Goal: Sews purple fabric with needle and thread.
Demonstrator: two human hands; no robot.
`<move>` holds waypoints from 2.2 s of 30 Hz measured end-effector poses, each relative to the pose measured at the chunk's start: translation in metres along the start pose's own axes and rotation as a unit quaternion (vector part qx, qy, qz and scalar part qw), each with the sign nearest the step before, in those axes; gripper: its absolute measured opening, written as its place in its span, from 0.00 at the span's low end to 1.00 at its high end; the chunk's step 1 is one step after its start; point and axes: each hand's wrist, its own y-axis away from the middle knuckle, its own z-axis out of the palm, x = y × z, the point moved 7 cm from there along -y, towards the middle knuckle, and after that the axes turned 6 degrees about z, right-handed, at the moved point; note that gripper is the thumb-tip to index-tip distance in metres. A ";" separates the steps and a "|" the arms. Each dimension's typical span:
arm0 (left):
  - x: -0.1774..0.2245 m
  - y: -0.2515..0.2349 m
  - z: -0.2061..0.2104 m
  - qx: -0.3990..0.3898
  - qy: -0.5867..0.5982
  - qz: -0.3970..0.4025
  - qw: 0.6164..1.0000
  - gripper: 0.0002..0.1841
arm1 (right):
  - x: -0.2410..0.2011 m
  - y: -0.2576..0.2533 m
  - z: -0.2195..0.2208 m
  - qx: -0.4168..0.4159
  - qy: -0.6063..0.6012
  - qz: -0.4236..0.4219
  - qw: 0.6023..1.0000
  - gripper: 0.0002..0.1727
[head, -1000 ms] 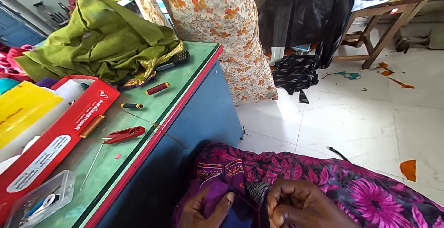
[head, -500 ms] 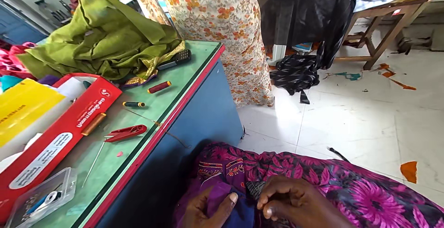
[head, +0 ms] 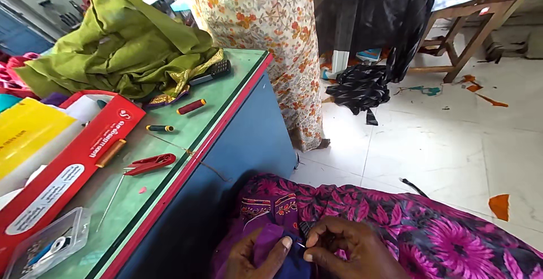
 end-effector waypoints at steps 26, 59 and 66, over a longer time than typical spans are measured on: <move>0.006 0.005 0.016 -0.059 -0.106 0.094 0.988 0.08 | 0.000 -0.002 0.000 0.088 0.018 -0.079 0.993 0.11; 0.004 0.001 0.005 -0.008 -0.078 0.049 0.996 0.05 | 0.013 -0.001 0.008 -0.005 -0.142 0.162 0.976 0.18; 0.003 0.001 0.004 -0.013 -0.074 0.049 0.996 0.05 | 0.013 -0.003 0.007 0.009 -0.163 0.136 0.977 0.17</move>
